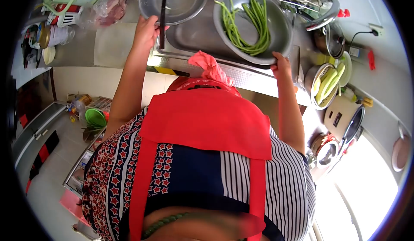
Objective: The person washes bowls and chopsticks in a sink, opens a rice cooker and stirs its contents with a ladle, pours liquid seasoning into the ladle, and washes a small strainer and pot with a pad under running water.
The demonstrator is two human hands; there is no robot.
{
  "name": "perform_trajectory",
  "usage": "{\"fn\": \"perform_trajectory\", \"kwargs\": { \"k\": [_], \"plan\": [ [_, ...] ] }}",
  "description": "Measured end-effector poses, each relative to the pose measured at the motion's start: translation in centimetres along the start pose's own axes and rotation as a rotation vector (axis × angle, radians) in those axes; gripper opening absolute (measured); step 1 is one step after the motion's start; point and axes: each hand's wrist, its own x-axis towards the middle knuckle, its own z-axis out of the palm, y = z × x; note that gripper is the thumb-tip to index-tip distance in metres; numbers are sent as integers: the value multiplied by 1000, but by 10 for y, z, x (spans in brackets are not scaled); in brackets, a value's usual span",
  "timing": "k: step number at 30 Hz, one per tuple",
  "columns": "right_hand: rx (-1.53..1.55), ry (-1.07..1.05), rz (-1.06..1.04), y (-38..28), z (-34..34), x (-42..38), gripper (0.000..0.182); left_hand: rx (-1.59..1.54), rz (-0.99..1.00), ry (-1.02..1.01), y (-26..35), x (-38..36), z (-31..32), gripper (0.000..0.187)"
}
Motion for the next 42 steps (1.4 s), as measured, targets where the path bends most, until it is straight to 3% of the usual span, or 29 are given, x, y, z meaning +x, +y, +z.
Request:
{"fn": "perform_trajectory", "kwargs": {
  "k": [8,15,17,18,19,20,22,26,29,33,36,38,39,41,42],
  "plan": [
    [78,89,82,5,-48,-19,14,78,-11,-63,-27,30,9,41],
    [-11,125,-4,18,-6,-16,21,80,-88,-50,-31,19,19,43],
    [-46,60,23,23,6,2,24,66,-164,-2,-43,20,15,39],
    [-70,16,42,28,18,9,26,61,-112,-15,-41,14,18,39],
    [-97,96,41,33,33,13,27,92,-114,-17,-49,16,15,41],
    [-75,26,27,38,44,18,26,97,-143,-52,-45,11,16,48],
    [-105,18,82,46,66,30,26,118,-148,-68,-47,3,20,60],
    [-111,51,125,67,107,48,23,114,-200,-112,-56,-5,20,59],
    [-108,-95,169,80,125,60,23,184,-205,-55,-56,-12,25,58],
    [-10,-220,198,103,129,77,21,239,-179,-53,-69,-11,28,56],
    [-4,-177,331,113,121,93,18,297,-171,-74,-76,-10,30,60],
    [-415,-428,46,136,100,141,31,297,-153,-57,-74,-12,39,62],
    [-527,-337,-99,131,101,136,34,351,-174,-77,-79,-5,35,64],
    [-173,-96,-28,87,106,51,40,411,-260,-118,-78,-3,46,61],
    [-111,-125,-104,85,103,40,41,321,-299,-88,-82,-4,50,47]
  ]
}}
